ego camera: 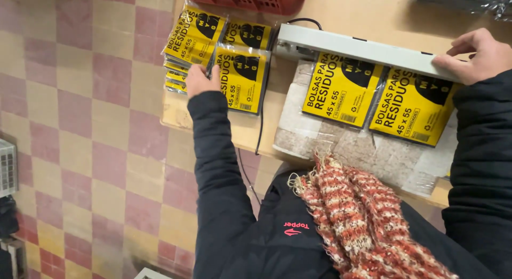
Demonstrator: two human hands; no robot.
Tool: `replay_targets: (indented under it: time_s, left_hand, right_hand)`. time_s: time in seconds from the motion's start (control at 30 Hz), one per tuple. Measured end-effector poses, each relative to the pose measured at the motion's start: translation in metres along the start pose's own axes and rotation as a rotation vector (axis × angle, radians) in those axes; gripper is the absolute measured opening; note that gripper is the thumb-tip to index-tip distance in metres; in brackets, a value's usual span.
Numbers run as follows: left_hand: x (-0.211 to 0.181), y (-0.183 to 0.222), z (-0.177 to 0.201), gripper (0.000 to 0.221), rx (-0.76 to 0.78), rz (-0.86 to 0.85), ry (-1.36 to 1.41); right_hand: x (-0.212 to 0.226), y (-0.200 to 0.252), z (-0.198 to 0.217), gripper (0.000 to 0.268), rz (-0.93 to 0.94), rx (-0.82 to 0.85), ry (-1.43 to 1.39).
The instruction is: Sealing individual plastic trash bags using a heat sealer and organizing them into stacks.
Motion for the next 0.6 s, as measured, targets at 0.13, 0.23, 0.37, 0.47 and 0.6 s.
replay_targets:
  time_s: [0.13,0.23,0.37,0.47,0.6]
  left_hand:
    - [0.011,-0.022,-0.026,0.064,0.255,0.080,-0.038]
    - [0.008,-0.016,-0.047,0.087,0.337,0.147,-0.199]
    - [-0.006,-0.014,-0.047,0.098,0.334,0.224,-0.305]
    - [-0.015,-0.016,-0.042,0.096,0.309,0.232,-0.308]
    - [-0.014,-0.019,-0.043,0.090,0.387,0.318,-0.361]
  right_hand:
    - [0.009,-0.003,0.004,0.044,-0.006,0.005,-0.005]
    - [0.010,-0.003,0.007,0.044,-0.026,0.028,0.028]
    - [0.014,-0.005,0.009,0.044,-0.055,0.052,0.047]
    - [0.014,-0.004,0.008,0.043,-0.052,0.073,0.078]
    - [0.009,-0.003,0.004,0.042,-0.014,0.079,0.082]
Point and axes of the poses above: each hand's wrist, its own y-axis away from the middle knuckle, its own z-axis out of the back of the hand, x = y × z, the point moved 6 cm from there along -y, towards the middle knuckle, and after that the axes turned 15 degrees about z, right-handed, at the moved point
